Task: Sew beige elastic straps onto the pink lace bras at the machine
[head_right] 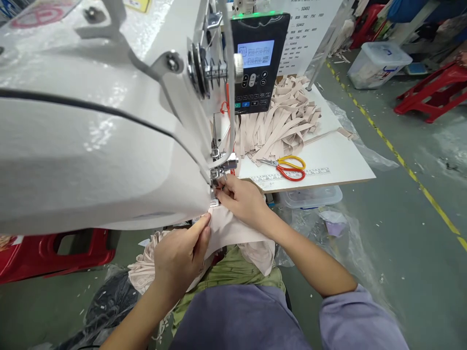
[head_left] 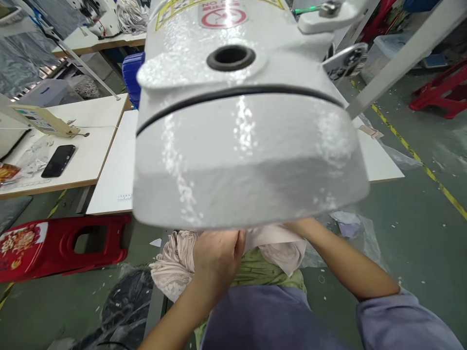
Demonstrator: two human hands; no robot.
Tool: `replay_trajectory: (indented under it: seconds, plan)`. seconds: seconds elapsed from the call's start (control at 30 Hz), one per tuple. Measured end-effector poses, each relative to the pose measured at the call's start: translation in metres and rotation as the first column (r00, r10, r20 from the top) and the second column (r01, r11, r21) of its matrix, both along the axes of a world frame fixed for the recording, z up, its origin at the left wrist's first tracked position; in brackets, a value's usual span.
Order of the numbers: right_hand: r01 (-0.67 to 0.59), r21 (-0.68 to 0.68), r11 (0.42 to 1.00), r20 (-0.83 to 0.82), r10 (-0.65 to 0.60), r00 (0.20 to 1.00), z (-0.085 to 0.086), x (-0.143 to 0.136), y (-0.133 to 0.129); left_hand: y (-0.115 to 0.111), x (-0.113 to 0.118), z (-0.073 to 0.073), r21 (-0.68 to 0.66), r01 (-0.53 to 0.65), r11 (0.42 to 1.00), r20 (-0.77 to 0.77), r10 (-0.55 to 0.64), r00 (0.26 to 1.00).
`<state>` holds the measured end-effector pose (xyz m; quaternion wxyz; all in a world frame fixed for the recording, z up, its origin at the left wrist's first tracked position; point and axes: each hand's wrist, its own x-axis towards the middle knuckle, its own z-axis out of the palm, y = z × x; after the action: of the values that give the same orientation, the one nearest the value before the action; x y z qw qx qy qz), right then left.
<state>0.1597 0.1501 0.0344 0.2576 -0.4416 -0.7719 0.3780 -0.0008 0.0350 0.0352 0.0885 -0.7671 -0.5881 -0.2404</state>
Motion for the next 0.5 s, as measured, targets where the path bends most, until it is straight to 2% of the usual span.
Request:
replay_trajectory:
  seconds: [0.23,0.5]
  plan:
    - [0.003,0.031,1.000,0.036,-0.004,0.999,-0.0043,-0.0046,0.0062,0.0020,-0.0024,-0.0004,0.043,-0.016,0.999,-0.094,0.020,0.995]
    - [0.007,-0.010,1.000,0.004,-0.007,1.000,-0.0009,-0.0058,0.0073,0.0029,-0.0014,0.0035,0.006,-0.039,0.999,-0.083,0.039,0.996]
